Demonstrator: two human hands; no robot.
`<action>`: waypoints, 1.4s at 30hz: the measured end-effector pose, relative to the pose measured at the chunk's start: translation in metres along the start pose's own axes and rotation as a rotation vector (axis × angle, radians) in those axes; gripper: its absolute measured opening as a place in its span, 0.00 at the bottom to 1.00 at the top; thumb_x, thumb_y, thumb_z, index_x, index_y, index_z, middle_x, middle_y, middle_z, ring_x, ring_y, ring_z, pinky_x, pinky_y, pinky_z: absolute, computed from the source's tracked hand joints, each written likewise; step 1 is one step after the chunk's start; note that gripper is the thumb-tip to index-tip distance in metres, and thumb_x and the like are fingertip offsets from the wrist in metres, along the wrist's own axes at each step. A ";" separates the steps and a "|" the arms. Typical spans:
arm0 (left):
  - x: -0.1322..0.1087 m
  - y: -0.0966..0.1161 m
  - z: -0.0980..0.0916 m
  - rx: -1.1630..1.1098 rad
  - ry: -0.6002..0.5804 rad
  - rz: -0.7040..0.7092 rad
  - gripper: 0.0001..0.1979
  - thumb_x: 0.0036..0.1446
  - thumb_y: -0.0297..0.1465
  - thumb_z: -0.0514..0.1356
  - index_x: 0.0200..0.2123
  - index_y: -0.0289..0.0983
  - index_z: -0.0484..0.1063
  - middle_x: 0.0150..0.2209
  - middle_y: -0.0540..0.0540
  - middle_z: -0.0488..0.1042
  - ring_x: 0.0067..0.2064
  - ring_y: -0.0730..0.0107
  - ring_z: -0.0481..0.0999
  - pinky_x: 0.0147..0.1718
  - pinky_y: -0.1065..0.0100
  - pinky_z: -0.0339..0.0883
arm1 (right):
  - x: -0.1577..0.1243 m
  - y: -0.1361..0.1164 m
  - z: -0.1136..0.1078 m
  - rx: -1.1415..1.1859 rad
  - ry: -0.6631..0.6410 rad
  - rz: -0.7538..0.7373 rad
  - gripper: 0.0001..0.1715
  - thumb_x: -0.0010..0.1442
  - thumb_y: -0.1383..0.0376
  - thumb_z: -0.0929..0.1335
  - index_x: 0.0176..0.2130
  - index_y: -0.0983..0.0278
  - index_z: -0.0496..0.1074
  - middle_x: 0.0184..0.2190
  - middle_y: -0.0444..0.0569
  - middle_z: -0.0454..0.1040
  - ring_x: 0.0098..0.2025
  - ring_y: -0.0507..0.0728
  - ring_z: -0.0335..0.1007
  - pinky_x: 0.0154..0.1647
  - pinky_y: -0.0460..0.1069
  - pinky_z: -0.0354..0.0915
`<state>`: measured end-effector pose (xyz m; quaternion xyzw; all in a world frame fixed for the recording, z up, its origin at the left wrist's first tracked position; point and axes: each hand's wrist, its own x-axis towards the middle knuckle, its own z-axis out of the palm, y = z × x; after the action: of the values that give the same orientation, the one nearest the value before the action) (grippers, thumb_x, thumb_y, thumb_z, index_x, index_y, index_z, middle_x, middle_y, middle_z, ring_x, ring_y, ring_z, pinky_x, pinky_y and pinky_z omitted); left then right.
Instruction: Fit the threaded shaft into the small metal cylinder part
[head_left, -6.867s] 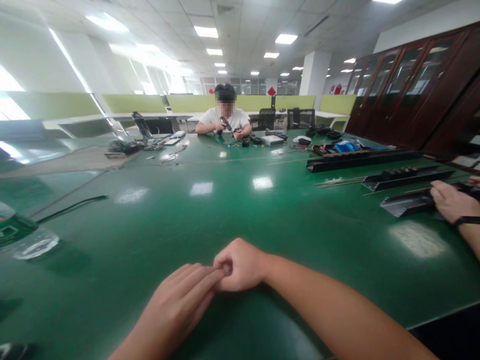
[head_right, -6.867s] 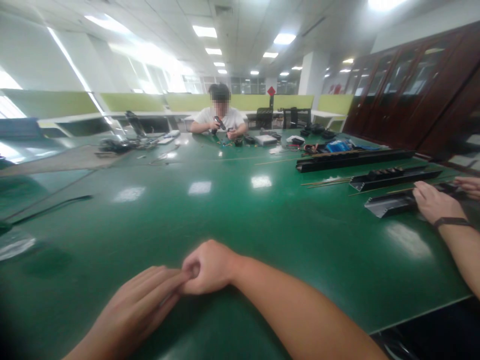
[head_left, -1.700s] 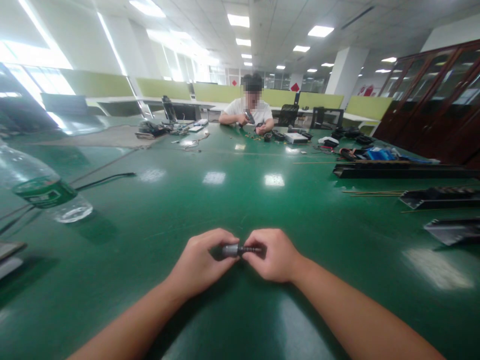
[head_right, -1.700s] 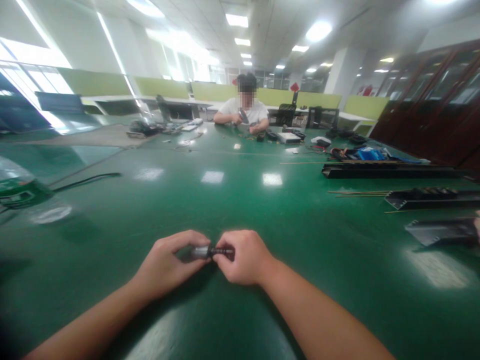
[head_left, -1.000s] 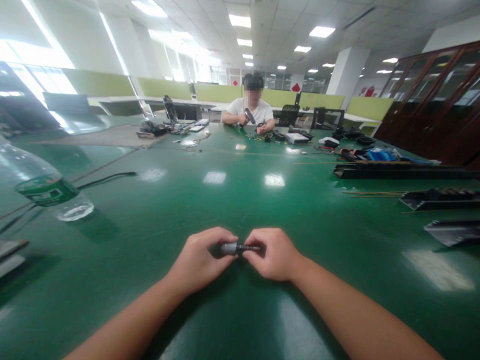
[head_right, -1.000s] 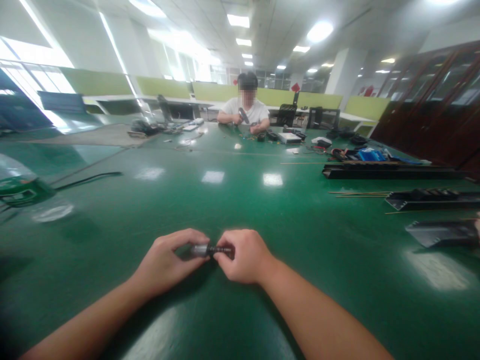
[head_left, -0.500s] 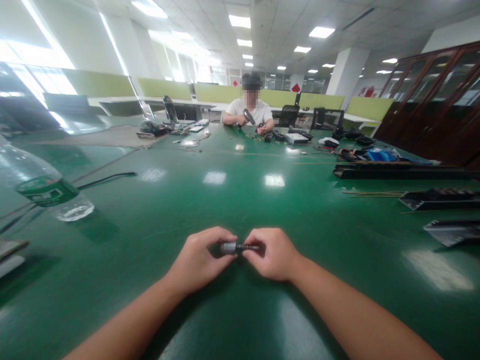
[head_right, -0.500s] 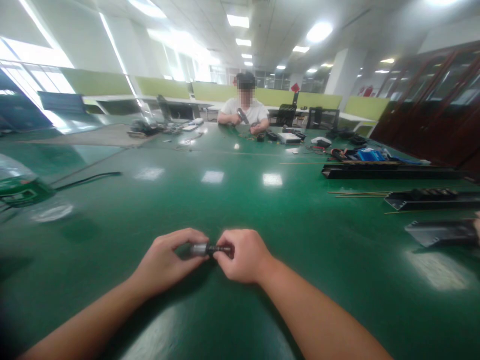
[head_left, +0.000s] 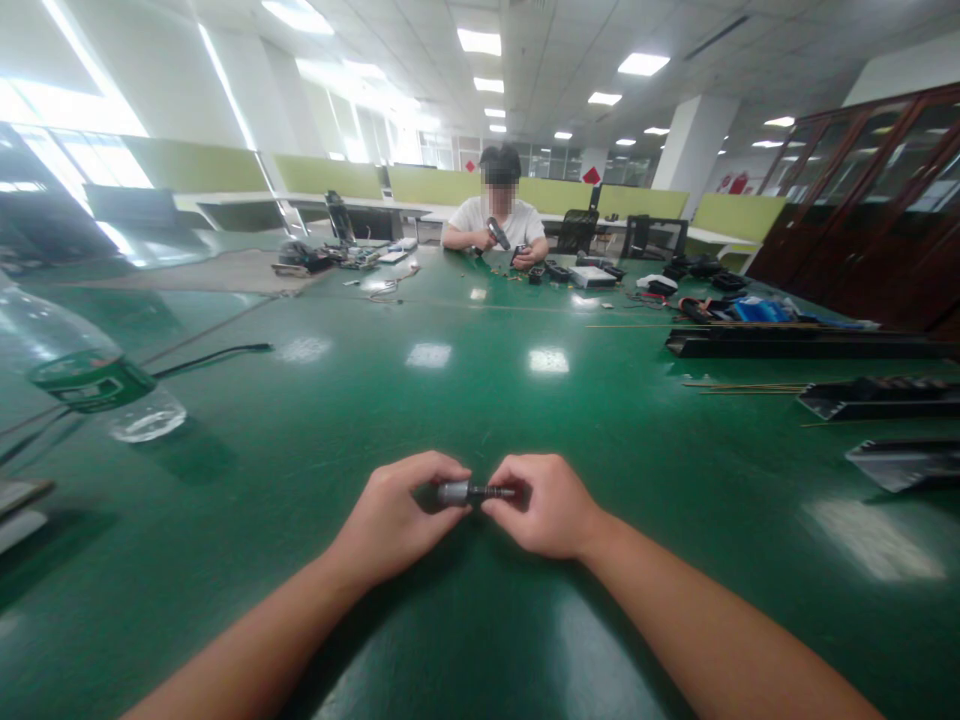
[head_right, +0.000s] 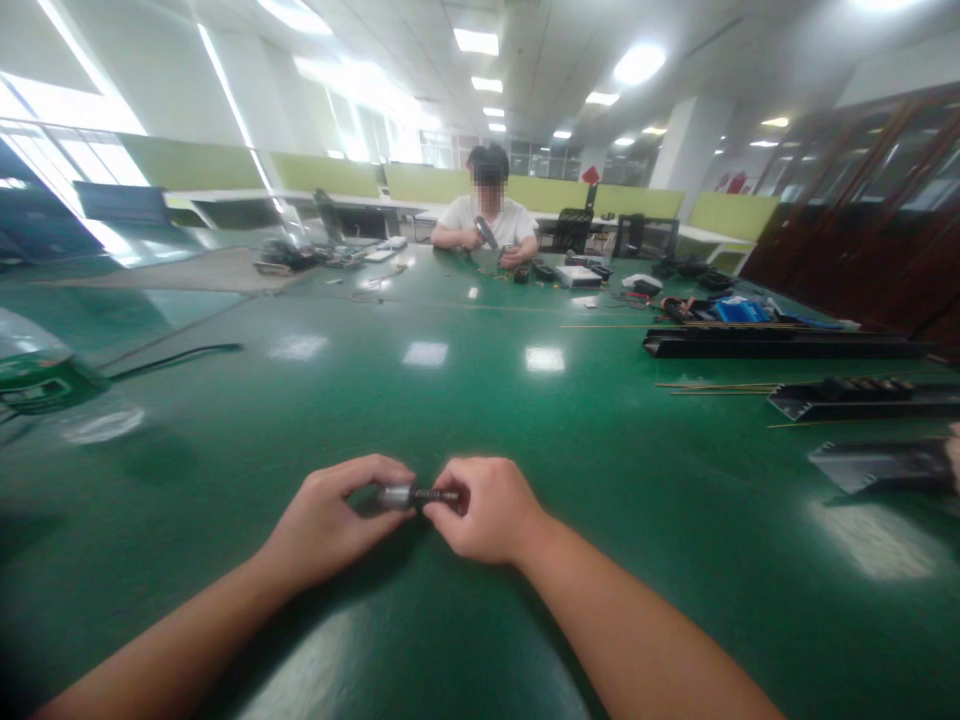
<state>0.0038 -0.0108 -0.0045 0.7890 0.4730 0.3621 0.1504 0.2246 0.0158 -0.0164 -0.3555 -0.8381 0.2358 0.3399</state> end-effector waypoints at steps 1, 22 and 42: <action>0.000 0.000 0.000 -0.001 0.000 -0.001 0.08 0.53 0.29 0.67 0.38 0.42 0.77 0.37 0.52 0.79 0.39 0.72 0.79 0.40 0.72 0.70 | 0.000 0.000 0.000 0.000 0.002 0.002 0.05 0.55 0.64 0.72 0.33 0.63 0.75 0.27 0.44 0.76 0.28 0.53 0.70 0.31 0.46 0.62; 0.002 -0.004 -0.003 0.013 0.008 -0.040 0.07 0.53 0.30 0.66 0.37 0.40 0.78 0.37 0.49 0.80 0.38 0.68 0.79 0.41 0.68 0.71 | -0.001 0.001 0.000 -0.021 0.065 0.041 0.04 0.54 0.65 0.72 0.31 0.63 0.75 0.25 0.43 0.74 0.26 0.52 0.68 0.29 0.46 0.61; 0.005 -0.007 -0.007 0.016 -0.014 -0.120 0.08 0.51 0.32 0.66 0.37 0.40 0.78 0.38 0.49 0.80 0.40 0.66 0.79 0.42 0.67 0.71 | 0.002 0.004 0.000 -0.056 0.064 0.069 0.04 0.55 0.64 0.71 0.32 0.62 0.74 0.25 0.44 0.75 0.26 0.53 0.68 0.28 0.46 0.60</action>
<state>-0.0040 -0.0040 -0.0015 0.7630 0.5211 0.3430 0.1690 0.2253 0.0197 -0.0179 -0.4009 -0.8204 0.2124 0.3481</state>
